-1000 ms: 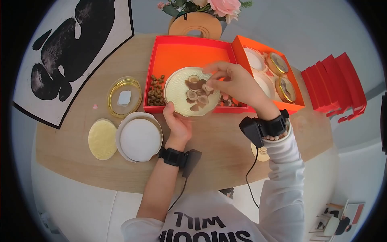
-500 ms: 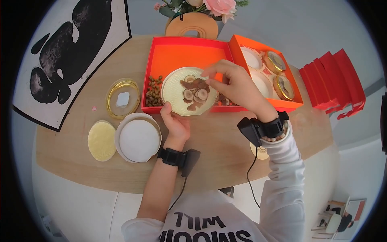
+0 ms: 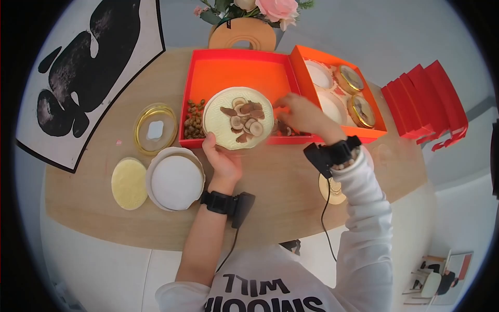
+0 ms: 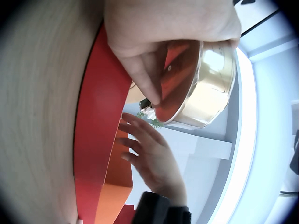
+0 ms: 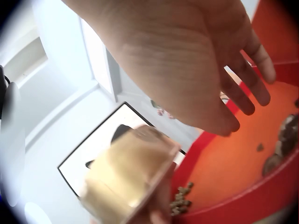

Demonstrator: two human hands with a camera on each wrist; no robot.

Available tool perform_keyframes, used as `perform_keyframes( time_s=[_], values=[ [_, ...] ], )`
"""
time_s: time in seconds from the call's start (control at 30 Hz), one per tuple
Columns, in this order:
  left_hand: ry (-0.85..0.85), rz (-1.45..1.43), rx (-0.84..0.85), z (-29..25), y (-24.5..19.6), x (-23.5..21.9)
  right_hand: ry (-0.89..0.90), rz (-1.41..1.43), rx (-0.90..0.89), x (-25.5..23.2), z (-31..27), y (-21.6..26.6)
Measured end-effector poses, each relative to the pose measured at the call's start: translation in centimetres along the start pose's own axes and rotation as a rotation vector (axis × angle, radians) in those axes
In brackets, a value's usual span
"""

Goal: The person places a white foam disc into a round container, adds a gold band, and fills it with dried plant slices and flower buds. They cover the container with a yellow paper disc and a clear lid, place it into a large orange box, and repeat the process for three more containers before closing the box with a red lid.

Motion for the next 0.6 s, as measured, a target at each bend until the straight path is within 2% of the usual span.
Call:
perform_keyframes(
  time_s=[0.03, 0.13, 0.23, 0.33, 0.43, 0.6],
  values=[
    [0.004, 0.008, 0.007, 0.0, 0.0, 0.0, 0.085, 0.012, 0.032, 1.6, -0.1, -1.1],
    [-0.008, 0.018, 0.013, -0.1, -0.2, 0.1, 0.122, -0.009, -0.28, 5.4, 0.5, -2.9],
    [-0.015, 0.019, 0.01, -0.1, -0.2, 0.0, 0.248, 0.123, -0.176, 4.6, 0.1, -1.6],
    [-0.018, 0.02, 0.006, -0.1, -0.1, 0.0, 0.362, 0.008, -0.066, 3.0, -0.4, -1.4],
    [-0.011, 0.022, 0.005, 0.0, -0.1, 0.1, 0.307, 0.074, -0.013, 2.8, -1.1, -2.8],
    [-0.001, 0.022, 0.012, 0.1, -0.1, -0.1, 0.409, -0.07, 0.048, 3.0, -1.1, -3.3]
  ],
)
Point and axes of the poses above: each hand's wrist, its own z-axis towards the middle knuckle, its own x-axis out of the palm, y = z × x, the point moved 6 cm from there along z, towards the middle knuckle, and after that the axes turned 14 degrees about -x, right-handed, at the moved point
